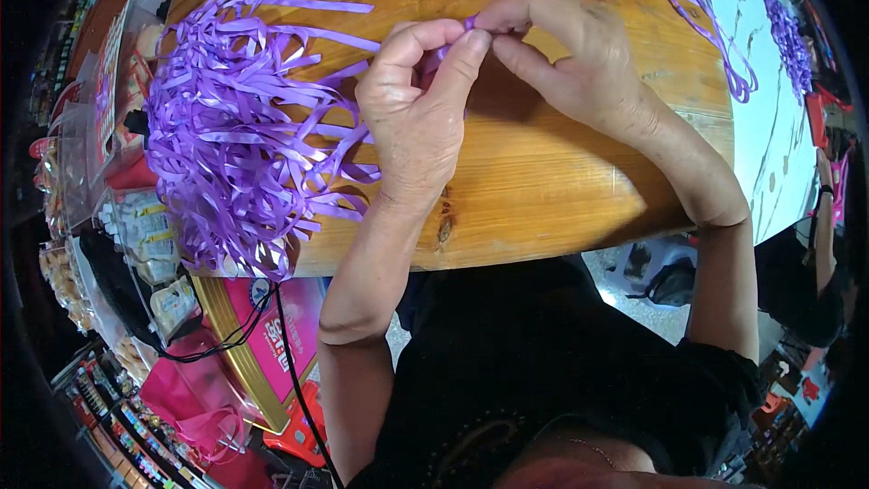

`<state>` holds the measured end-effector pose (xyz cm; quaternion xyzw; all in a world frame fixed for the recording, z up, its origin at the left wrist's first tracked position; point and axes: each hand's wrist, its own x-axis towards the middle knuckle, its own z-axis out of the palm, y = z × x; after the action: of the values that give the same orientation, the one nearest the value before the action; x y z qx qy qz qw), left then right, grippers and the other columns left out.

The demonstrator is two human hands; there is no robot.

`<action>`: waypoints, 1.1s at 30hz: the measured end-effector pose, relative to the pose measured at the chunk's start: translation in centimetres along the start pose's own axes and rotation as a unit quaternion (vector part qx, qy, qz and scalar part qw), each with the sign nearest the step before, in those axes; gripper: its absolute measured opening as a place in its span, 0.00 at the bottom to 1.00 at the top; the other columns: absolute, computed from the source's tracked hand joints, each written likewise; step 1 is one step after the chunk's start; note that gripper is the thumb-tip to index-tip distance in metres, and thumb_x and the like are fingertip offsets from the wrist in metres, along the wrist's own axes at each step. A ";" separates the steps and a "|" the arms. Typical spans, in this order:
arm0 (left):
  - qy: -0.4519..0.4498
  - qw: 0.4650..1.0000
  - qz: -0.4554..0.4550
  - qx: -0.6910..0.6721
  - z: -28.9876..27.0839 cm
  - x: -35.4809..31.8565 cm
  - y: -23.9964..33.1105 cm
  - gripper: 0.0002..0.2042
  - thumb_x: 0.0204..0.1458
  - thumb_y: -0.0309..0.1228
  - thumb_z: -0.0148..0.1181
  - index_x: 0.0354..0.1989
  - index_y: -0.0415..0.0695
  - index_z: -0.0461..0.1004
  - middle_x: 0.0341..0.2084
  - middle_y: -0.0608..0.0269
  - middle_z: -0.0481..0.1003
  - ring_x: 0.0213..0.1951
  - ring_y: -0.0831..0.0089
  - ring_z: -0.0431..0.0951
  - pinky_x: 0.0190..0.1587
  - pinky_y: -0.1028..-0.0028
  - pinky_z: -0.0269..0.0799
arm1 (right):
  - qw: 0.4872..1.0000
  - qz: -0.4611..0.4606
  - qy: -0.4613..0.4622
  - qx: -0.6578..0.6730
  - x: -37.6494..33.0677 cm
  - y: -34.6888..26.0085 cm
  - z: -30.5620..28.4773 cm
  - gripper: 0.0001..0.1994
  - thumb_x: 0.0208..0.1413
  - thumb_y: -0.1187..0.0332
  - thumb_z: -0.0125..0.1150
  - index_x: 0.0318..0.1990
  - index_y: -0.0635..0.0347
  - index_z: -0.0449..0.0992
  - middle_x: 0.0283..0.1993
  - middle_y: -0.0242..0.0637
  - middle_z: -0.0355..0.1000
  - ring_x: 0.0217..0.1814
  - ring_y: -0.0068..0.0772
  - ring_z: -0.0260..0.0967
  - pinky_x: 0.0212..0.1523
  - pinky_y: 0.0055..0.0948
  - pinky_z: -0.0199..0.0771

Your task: Tying knots in purple ribbon strips at a wooden table.

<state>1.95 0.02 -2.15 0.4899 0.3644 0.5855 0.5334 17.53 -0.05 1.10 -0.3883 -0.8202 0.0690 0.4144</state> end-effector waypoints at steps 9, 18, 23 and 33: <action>-0.064 0.984 -0.108 -0.130 -0.8 0.0 1.2 0.05 0.49 0.24 0.61 0.33 0.40 0.76 0.25 0.72 0.72 0.26 0.88 0.67 0.27 0.88 0.60 | 0.935 0.162 -0.095 0.299 -0.3 0.8 -0.3 0.11 0.52 0.76 0.58 0.44 0.64 0.73 0.37 0.32 0.73 0.41 0.20 0.70 0.42 0.18 0.69; -0.055 0.977 -0.174 -0.112 -0.3 0.2 1.6 0.06 0.48 0.23 0.61 0.35 0.37 0.76 0.25 0.70 0.74 0.25 0.87 0.67 0.24 0.88 0.60 | 0.871 -0.461 0.141 -0.098 1.7 6.0 1.0 0.17 0.43 0.74 0.58 0.44 0.65 0.74 0.37 0.42 0.70 0.34 0.41 0.68 0.34 0.33 0.68; -0.049 0.977 -0.198 -0.058 -1.5 0.2 1.3 0.06 0.45 0.25 0.63 0.32 0.38 0.76 0.22 0.72 0.73 0.20 0.88 0.64 0.17 0.85 0.58 | 0.979 -0.174 -0.102 -0.013 1.7 -0.4 -3.2 0.14 0.44 0.76 0.56 0.41 0.68 0.74 0.34 0.41 0.69 0.33 0.37 0.67 0.33 0.30 0.68; -0.103 0.972 -0.210 -0.025 -0.7 0.6 1.1 0.06 0.45 0.28 0.65 0.30 0.41 0.76 0.16 0.76 0.67 0.16 0.90 0.60 0.14 0.87 0.55 | 0.943 -0.306 0.121 0.047 1.2 4.3 -0.3 0.10 0.38 0.75 0.65 0.31 0.65 0.76 0.30 0.37 0.71 0.30 0.31 0.69 0.27 0.25 0.70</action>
<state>0.99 0.54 -1.19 0.4463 0.3880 0.4156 0.6911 19.77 3.68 0.17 -0.1042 -0.8388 -0.0703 0.5297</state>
